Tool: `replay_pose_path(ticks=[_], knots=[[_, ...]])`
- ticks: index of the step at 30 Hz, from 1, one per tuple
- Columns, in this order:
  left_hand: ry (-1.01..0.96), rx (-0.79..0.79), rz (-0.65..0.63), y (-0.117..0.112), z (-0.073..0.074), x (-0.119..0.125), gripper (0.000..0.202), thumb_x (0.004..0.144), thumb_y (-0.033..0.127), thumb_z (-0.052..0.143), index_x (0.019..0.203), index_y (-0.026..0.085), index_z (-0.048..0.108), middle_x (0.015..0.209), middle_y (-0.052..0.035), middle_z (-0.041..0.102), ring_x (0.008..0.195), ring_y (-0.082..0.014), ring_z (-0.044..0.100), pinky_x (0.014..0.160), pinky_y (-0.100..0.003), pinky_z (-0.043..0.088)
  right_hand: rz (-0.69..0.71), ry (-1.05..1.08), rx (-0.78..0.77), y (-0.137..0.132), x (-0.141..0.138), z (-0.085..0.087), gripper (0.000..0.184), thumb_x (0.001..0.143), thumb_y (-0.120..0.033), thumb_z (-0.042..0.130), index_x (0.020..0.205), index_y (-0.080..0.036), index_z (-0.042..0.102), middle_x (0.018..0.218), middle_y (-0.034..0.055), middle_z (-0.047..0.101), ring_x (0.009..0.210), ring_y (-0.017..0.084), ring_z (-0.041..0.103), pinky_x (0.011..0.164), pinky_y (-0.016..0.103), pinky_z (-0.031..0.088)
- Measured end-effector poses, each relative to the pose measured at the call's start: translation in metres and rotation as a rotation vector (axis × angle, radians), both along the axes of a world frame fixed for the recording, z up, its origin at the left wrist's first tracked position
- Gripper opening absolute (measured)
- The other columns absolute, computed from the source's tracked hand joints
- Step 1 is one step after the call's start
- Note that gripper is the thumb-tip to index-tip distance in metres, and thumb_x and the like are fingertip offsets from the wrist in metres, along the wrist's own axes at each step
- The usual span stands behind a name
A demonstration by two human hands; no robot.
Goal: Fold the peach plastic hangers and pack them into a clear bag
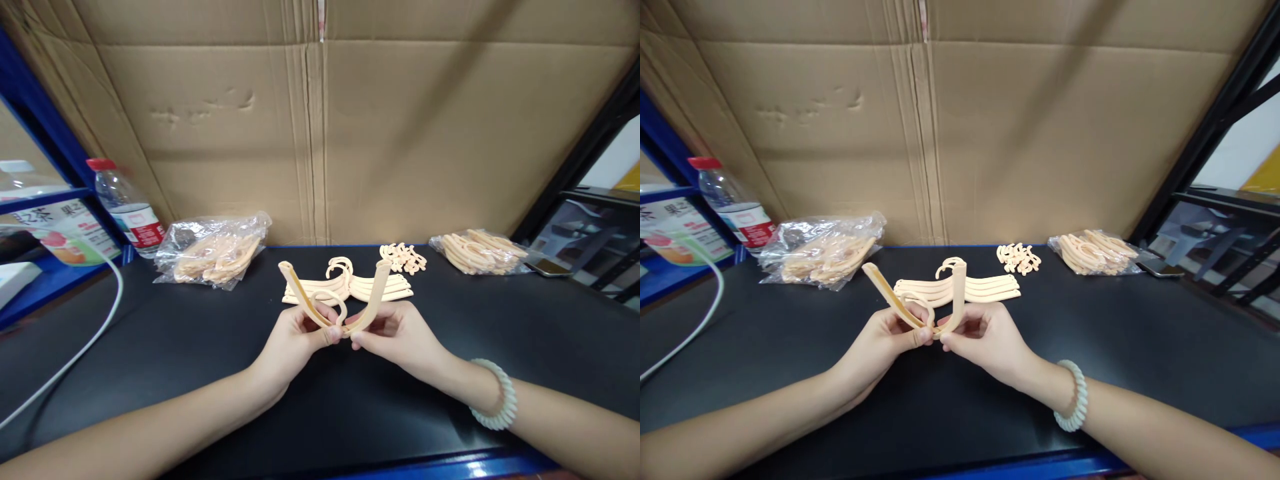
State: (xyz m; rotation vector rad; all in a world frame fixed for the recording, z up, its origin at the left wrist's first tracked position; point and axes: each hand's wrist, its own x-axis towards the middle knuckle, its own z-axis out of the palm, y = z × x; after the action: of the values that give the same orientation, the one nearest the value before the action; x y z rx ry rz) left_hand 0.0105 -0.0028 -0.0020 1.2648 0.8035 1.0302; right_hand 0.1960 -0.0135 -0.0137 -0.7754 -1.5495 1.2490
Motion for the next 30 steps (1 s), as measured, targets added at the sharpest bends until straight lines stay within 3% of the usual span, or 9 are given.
replay_pose_path(ticks=[8, 12, 17, 20, 24, 30], knots=[[0.060, 0.015, -0.022, -0.002, -0.001, 0.003, 0.023, 0.070, 0.030, 0.081, 0.074, 0.014, 0.065, 0.068, 0.0001, 0.065, 0.067, -0.0121, 0.058, 0.068, -0.024, 0.048, -0.049, -0.004, -0.106, 0.003, -0.002, 0.004, 0.016, 0.071, -0.027, 0.077, 0.076, -0.015, 0.068, 0.071, 0.0021, 0.069, 0.060, 0.013, 0.065, 0.061, 0.026, 0.056], [0.078, -0.017, -0.031, -0.002, 0.007, 0.000, 0.025, 0.072, 0.032, 0.080, 0.081, 0.013, 0.066, 0.078, -0.0029, 0.068, 0.071, -0.0145, 0.065, 0.068, -0.025, 0.054, -0.081, 0.021, -0.165, 0.005, 0.004, 0.006, 0.019, 0.070, -0.026, 0.079, 0.079, -0.015, 0.066, 0.072, 0.0001, 0.064, 0.062, 0.011, 0.062, 0.055, 0.022, 0.055], [0.069, -0.034, 0.020, 0.010, 0.028, -0.022, 0.022, 0.068, 0.023, 0.083, 0.076, 0.013, 0.065, 0.082, -0.0023, 0.069, 0.071, -0.0141, 0.070, 0.067, -0.020, 0.058, 0.016, 0.120, -0.264, 0.019, 0.036, 0.018, 0.020, 0.072, -0.027, 0.080, 0.076, -0.016, 0.064, 0.074, -0.0030, 0.056, 0.060, 0.007, 0.056, 0.055, 0.019, 0.054], [-0.001, -0.105, 0.070, 0.027, 0.038, -0.039, 0.021, 0.066, 0.014, 0.083, 0.077, 0.013, 0.066, 0.085, -0.0040, 0.072, 0.074, -0.0132, 0.071, 0.070, -0.016, 0.058, 0.047, 0.048, -0.231, 0.032, 0.058, 0.026, 0.023, 0.072, -0.030, 0.081, 0.077, -0.016, 0.063, 0.069, -0.0035, 0.057, 0.056, 0.008, 0.059, 0.058, 0.021, 0.055], [-0.048, -0.175, 0.091, 0.044, 0.043, -0.052, 0.018, 0.065, 0.005, 0.079, 0.076, 0.012, 0.068, 0.087, -0.0075, 0.074, 0.076, -0.0150, 0.073, 0.069, -0.013, 0.058, -0.050, -0.124, -0.175, 0.043, 0.072, 0.032, 0.029, 0.065, -0.033, 0.085, 0.077, -0.015, 0.065, 0.071, -0.0004, 0.062, 0.059, 0.011, 0.062, 0.059, 0.024, 0.056], [-0.035, -0.209, 0.079, 0.051, 0.044, -0.059, 0.017, 0.070, -0.001, 0.072, 0.082, 0.011, 0.071, 0.084, -0.0090, 0.075, 0.078, -0.0152, 0.073, 0.073, -0.014, 0.059, -0.133, -0.110, -0.184, 0.049, 0.085, 0.037, 0.028, 0.064, -0.032, 0.085, 0.073, -0.014, 0.065, 0.068, -0.0011, 0.060, 0.060, 0.009, 0.058, 0.059, 0.022, 0.054]])
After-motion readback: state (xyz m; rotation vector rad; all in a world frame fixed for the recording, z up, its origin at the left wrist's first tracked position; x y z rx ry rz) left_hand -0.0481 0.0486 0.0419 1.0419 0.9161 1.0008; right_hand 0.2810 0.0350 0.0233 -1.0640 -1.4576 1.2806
